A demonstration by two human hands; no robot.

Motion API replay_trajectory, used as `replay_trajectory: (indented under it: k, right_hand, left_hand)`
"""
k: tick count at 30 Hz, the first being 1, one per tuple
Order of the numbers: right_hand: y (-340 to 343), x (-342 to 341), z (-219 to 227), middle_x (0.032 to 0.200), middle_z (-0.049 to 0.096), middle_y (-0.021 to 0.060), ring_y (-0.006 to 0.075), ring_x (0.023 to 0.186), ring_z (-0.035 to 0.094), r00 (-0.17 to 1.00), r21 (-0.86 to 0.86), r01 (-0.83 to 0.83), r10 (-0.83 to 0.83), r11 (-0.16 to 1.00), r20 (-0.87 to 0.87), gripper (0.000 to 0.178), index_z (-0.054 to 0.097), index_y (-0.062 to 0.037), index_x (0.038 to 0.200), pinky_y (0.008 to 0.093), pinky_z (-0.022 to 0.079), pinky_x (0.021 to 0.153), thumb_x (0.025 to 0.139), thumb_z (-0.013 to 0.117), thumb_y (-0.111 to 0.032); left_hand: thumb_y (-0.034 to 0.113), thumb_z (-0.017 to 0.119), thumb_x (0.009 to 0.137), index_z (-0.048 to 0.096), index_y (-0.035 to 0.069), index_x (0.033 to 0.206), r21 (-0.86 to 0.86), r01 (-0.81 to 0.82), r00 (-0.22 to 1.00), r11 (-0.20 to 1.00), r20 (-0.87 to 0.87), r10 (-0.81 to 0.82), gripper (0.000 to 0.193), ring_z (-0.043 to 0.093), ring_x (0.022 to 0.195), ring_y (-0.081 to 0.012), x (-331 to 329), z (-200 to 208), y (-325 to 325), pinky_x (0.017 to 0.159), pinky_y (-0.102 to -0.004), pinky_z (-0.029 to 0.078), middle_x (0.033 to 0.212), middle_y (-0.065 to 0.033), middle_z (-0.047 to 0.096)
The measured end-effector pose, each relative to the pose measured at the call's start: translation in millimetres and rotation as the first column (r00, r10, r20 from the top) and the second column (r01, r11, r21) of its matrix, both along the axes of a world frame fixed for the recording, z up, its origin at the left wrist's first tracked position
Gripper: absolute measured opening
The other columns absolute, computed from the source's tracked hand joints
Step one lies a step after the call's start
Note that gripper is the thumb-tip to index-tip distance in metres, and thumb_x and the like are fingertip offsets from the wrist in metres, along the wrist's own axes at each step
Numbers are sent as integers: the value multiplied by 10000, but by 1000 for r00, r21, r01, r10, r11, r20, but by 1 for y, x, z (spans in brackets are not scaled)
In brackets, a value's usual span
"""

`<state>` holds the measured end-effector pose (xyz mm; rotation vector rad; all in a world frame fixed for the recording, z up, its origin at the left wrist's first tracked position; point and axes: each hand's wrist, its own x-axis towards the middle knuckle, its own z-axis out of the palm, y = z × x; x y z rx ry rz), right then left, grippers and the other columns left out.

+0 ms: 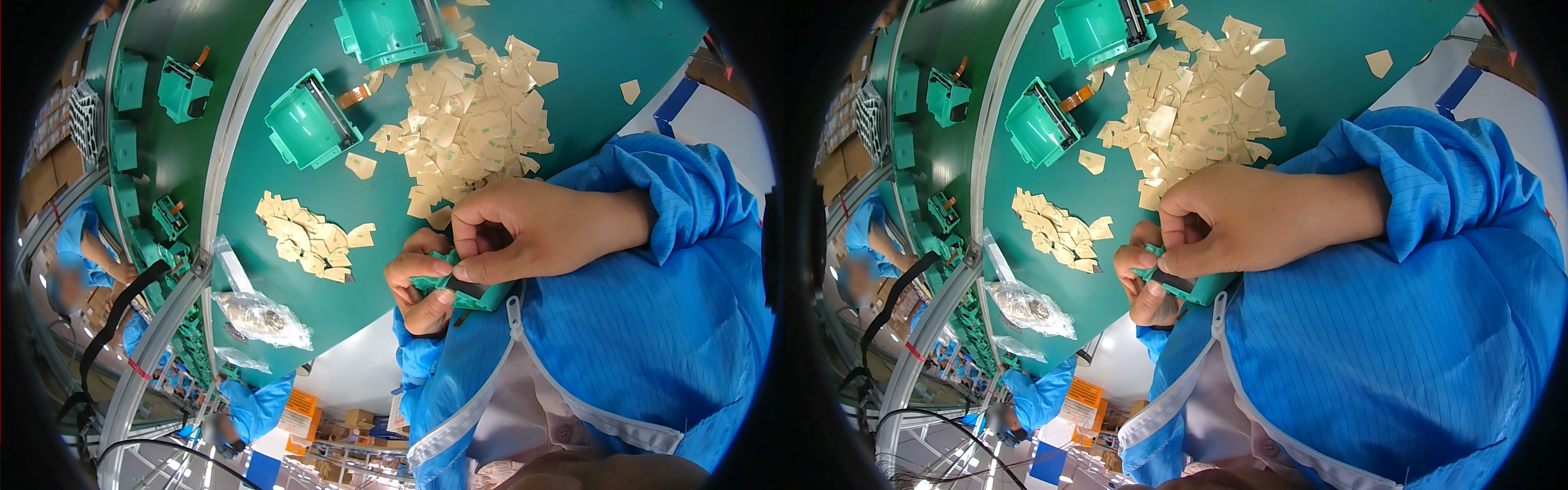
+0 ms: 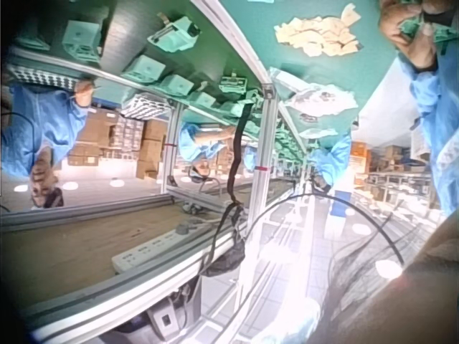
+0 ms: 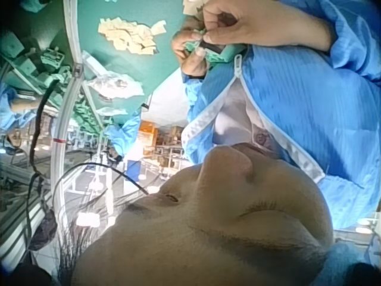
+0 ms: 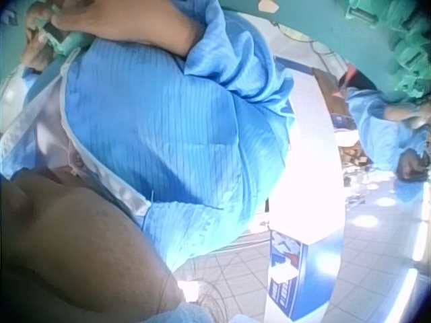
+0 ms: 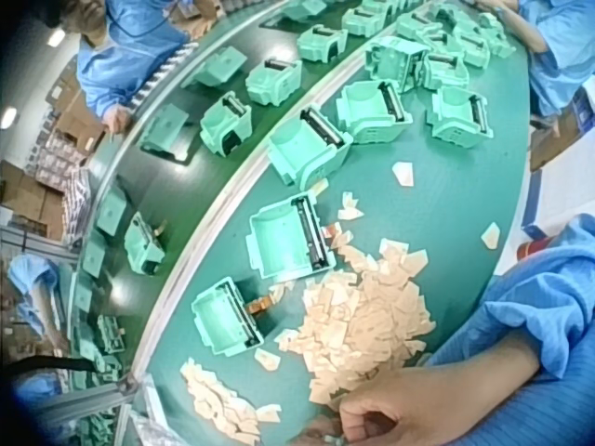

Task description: The person picks up a small black component, peels off its backing, and presses it onto a green plastic housing. They then place the assembled unit onto the conveyor belt and repeat the process.

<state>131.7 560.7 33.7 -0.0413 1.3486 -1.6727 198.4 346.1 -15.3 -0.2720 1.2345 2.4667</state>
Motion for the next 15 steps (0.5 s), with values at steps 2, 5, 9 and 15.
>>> replay_trajectory:
  k: [2, 5, 9, 15]
  right_hand:
    - [0, -1, 2, 717, 589, 5, 69, 639, 516, 1000, 6, -5, 5, 1000, 8, 254, 614, -35, 860, 243, 400, 544, 910, 715, -263]
    - [0, 0, 1, 719, 588, 5, 69, 641, 516, 1000, 12, -1, 0, 1000, 10, 251, 613, -36, 857, 242, 403, 547, 904, 719, -258]
    - [0, 1, -1, 723, 588, 5, 69, 647, 518, 1000, 3, 17, -17, 1000, -6, 248, 612, -35, 859, 241, 410, 555, 894, 729, -251]
    - [1, 3, -2, 752, 592, 4, 64, 670, 519, 999, -43, 47, -47, 998, 2, 204, 610, -26, 896, 234, 413, 575, 897, 713, -202]
  left_hand:
    - [135, 760, 626, 687, 27, 909, -6, -7, 1000, 1000, -4, 7, 311, 522, 744, -193, 1, 1, 1, 676, -286, 406, 852, -128, 565]
    - [136, 757, 629, 687, 29, 912, -6, -13, 1000, 1000, -3, 13, 311, 524, 743, -194, 0, 2, 3, 678, -288, 407, 852, -130, 567]
    - [133, 755, 631, 687, 32, 915, -7, -32, 999, 999, -27, 32, 309, 525, 741, -194, -1, 1, 5, 681, -291, 411, 854, -131, 569]
    - [132, 751, 634, 683, 37, 932, 0, -27, 999, 1000, -38, 27, 320, 530, 747, -197, 0, -1, 2, 692, -295, 419, 869, -137, 570]
